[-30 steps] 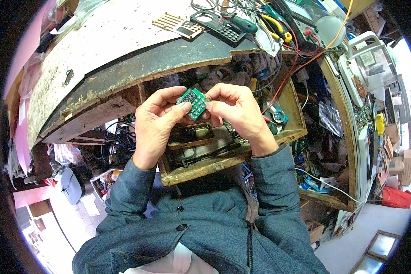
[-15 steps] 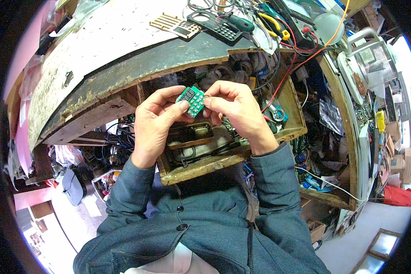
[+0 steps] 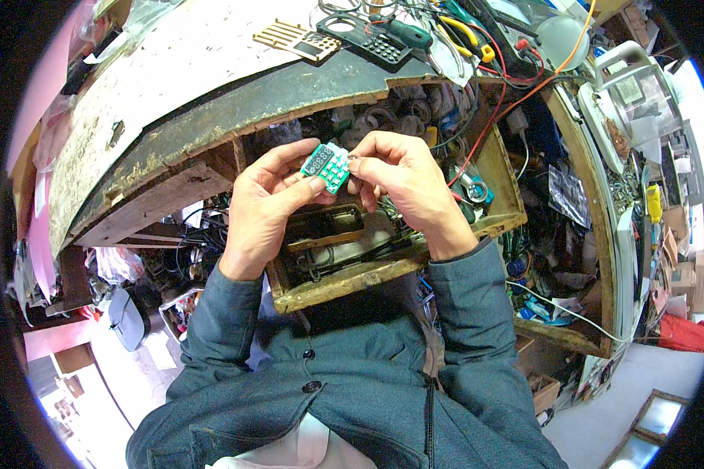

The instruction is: The person handles a small green circuit board and a cylindrical component, connecting wires and using a multimeter to test continuity. They repeatedly inspect the board and component, then place the board on the workbench.

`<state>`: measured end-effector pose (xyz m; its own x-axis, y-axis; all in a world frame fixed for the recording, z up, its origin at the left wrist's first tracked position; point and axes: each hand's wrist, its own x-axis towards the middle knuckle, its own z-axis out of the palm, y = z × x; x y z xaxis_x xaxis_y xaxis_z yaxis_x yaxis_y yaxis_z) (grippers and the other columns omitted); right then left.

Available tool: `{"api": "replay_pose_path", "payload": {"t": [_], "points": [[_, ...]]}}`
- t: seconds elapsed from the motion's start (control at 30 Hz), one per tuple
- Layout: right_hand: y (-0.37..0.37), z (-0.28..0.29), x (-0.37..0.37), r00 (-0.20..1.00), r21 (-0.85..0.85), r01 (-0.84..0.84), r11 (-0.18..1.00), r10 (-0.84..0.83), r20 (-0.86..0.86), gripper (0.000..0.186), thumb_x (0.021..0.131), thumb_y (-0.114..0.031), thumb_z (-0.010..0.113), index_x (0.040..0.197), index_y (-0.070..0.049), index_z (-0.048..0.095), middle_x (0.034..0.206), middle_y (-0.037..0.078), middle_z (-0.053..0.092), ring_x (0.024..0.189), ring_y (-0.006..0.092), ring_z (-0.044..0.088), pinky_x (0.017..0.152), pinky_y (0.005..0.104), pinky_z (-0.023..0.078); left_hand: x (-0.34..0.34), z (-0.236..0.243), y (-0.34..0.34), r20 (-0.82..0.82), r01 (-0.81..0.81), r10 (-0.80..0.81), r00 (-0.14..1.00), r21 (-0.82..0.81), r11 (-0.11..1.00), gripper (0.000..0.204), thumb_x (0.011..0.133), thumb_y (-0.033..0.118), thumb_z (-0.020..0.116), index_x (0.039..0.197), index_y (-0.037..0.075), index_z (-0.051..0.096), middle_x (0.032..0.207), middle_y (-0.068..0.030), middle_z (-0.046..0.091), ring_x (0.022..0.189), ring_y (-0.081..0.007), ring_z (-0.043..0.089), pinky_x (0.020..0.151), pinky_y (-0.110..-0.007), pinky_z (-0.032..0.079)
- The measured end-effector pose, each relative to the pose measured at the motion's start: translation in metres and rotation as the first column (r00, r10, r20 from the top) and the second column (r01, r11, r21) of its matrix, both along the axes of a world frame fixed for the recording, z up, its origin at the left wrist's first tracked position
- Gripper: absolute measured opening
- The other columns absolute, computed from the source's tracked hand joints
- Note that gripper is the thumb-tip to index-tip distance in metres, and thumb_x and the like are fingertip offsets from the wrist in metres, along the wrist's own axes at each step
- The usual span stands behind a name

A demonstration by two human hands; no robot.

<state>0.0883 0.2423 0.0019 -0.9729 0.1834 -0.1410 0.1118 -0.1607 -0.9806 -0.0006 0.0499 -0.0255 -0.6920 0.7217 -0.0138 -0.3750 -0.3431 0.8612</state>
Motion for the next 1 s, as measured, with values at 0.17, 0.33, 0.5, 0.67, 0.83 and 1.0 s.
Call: {"api": "replay_pose_path", "payload": {"t": [0.17, 0.33, 0.5, 0.67, 0.83, 1.0], "points": [[0.0006, -0.0005, -0.0001, 1.000, -0.014, 0.008, 1.000, -0.008, 0.010, 0.011, 0.096, -0.012, 0.068, 0.093, -0.001, 0.067, 0.076, 0.006, 0.069, 0.055, 0.0076, 0.060, 0.049, 0.0213, 0.048, -0.0010, -0.0020, 0.0001, 0.006, 0.001, -0.001, 1.000, 0.000, 1.000, 0.047, 0.095, -0.001, 0.068, 0.138, -0.009, 0.051, 0.116, -0.0167, 0.069, 0.095, -0.0197, 0.071, 0.085, -0.033, 0.063], [0.0009, 0.0008, 0.0003, 1.000, -0.017, -0.001, 1.000, 0.001, 0.007, 0.014, 0.096, -0.015, 0.069, 0.092, -0.002, 0.068, 0.075, 0.006, 0.069, 0.056, 0.0096, 0.061, 0.051, 0.0223, 0.047, -0.0020, -0.0014, -0.0005, 0.023, 0.004, -0.003, 1.000, -0.004, 1.000, 0.047, 0.095, 0.000, 0.068, 0.138, -0.009, 0.051, 0.113, -0.0166, 0.070, 0.093, -0.0195, 0.072, 0.084, -0.033, 0.062], [0.0016, 0.0006, 0.0005, 1.000, -0.005, 0.002, 1.000, -0.002, 0.015, 0.015, 0.096, -0.017, 0.069, 0.092, -0.002, 0.069, 0.075, 0.006, 0.069, 0.056, 0.0096, 0.061, 0.051, 0.0223, 0.048, -0.0024, -0.0017, 0.0003, 0.023, -0.003, 0.003, 1.000, -0.020, 1.000, 0.048, 0.095, 0.001, 0.069, 0.139, -0.010, 0.051, 0.110, -0.0165, 0.071, 0.091, -0.0191, 0.072, 0.083, -0.032, 0.062], [0.0018, 0.0005, 0.0007, 1.000, -0.006, 0.004, 1.000, -0.004, 0.009, 0.015, 0.096, -0.016, 0.070, 0.091, -0.002, 0.069, 0.075, 0.006, 0.069, 0.057, 0.0096, 0.061, 0.052, 0.0222, 0.048, -0.0011, -0.0030, 0.0005, 0.014, -0.017, 0.017, 1.000, -0.032, 0.999, 0.049, 0.093, 0.005, 0.071, 0.138, -0.008, 0.054, 0.112, -0.0166, 0.071, 0.089, -0.0205, 0.072, 0.082, -0.033, 0.061], [-0.0004, 0.0009, 0.0013, 1.000, 0.004, 0.006, 1.000, -0.006, -0.010, 0.014, 0.096, -0.015, 0.070, 0.091, -0.003, 0.067, 0.074, 0.006, 0.068, 0.055, 0.0081, 0.059, 0.049, 0.0209, 0.047, -0.0016, -0.0063, 0.0001, 0.026, -0.017, 0.018, 1.000, -0.017, 1.000, 0.048, 0.094, 0.004, 0.069, 0.138, -0.008, 0.054, 0.119, -0.0175, 0.070, 0.089, -0.0204, 0.071, 0.081, -0.033, 0.061], [0.0006, 0.0015, 0.0016, 1.000, 0.010, -0.013, 1.000, 0.013, 0.002, 0.015, 0.096, -0.016, 0.070, 0.090, -0.002, 0.068, 0.074, 0.006, 0.069, 0.056, 0.0082, 0.060, 0.050, 0.0214, 0.047, -0.0018, -0.0054, -0.0002, 0.020, -0.036, 0.037, 0.999, -0.008, 0.999, 0.047, 0.094, 0.003, 0.069, 0.138, -0.007, 0.055, 0.129, -0.0187, 0.066, 0.089, -0.0204, 0.071, 0.081, -0.034, 0.061]]}}
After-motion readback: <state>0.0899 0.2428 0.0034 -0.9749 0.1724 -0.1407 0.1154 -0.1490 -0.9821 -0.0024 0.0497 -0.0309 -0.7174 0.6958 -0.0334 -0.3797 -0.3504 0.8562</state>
